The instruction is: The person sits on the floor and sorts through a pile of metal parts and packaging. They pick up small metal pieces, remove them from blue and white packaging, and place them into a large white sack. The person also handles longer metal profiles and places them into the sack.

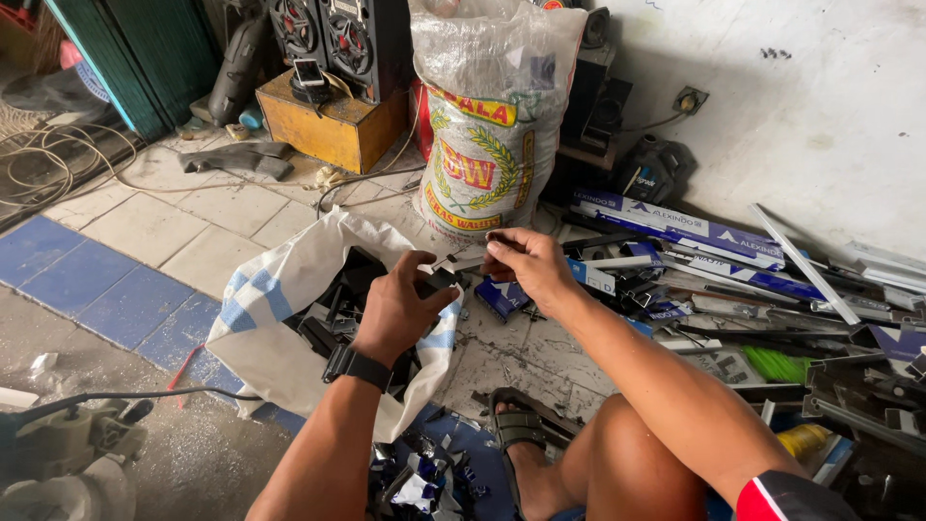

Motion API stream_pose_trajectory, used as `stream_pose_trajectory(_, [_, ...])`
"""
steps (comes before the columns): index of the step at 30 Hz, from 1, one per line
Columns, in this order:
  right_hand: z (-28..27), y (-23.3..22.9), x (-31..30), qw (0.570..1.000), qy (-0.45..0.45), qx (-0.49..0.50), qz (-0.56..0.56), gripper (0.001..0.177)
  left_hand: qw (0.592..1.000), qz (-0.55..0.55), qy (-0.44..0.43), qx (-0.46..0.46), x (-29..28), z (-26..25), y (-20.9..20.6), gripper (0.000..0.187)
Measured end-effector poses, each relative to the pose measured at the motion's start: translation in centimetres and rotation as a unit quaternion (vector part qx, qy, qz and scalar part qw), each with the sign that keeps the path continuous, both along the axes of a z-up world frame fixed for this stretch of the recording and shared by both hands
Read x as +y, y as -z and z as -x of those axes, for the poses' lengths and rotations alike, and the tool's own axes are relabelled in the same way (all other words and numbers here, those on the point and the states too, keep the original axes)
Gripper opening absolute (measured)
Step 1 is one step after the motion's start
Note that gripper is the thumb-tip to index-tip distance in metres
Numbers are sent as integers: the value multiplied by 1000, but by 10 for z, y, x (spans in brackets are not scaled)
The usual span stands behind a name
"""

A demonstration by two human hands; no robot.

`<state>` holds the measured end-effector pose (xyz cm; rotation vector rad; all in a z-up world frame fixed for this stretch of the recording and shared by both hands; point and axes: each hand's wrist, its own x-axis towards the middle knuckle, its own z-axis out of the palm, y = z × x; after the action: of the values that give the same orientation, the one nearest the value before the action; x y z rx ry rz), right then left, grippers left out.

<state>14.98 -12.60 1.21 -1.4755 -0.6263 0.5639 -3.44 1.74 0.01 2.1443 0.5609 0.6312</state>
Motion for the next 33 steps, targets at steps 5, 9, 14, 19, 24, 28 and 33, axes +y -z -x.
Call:
stream_pose_trajectory(5, [0, 4, 0, 1000, 8, 18, 15, 36, 994, -77, 12, 73, 13, 4, 15, 47])
stream_pose_trajectory(9, [2, 6, 2, 1000, 3, 0, 17, 42, 995, 79, -54, 30, 17, 10, -2, 36])
stream_pose_trajectory(14, [6, 14, 12, 999, -25, -14, 20, 45, 897, 405, -132, -118, 28, 24, -13, 56])
stream_pose_trajectory(19, [20, 22, 19, 993, -76, -70, 48, 42, 963, 191, -188, 39, 36, 41, 0, 59])
stream_pose_trajectory(24, [33, 26, 61, 966, -171, -175, 78, 51, 965, 144, -218, -1, 66, 29, 35, 58])
stream_pose_trajectory(28, [33, 44, 96, 923, -201, -294, 148, 71, 953, 221, -205, -19, 62, 29, 32, 77])
stream_pose_trajectory(33, [-22, 37, 73, 946, -225, -207, 107, 59, 941, 278, -181, -73, 47, 46, 6, 55])
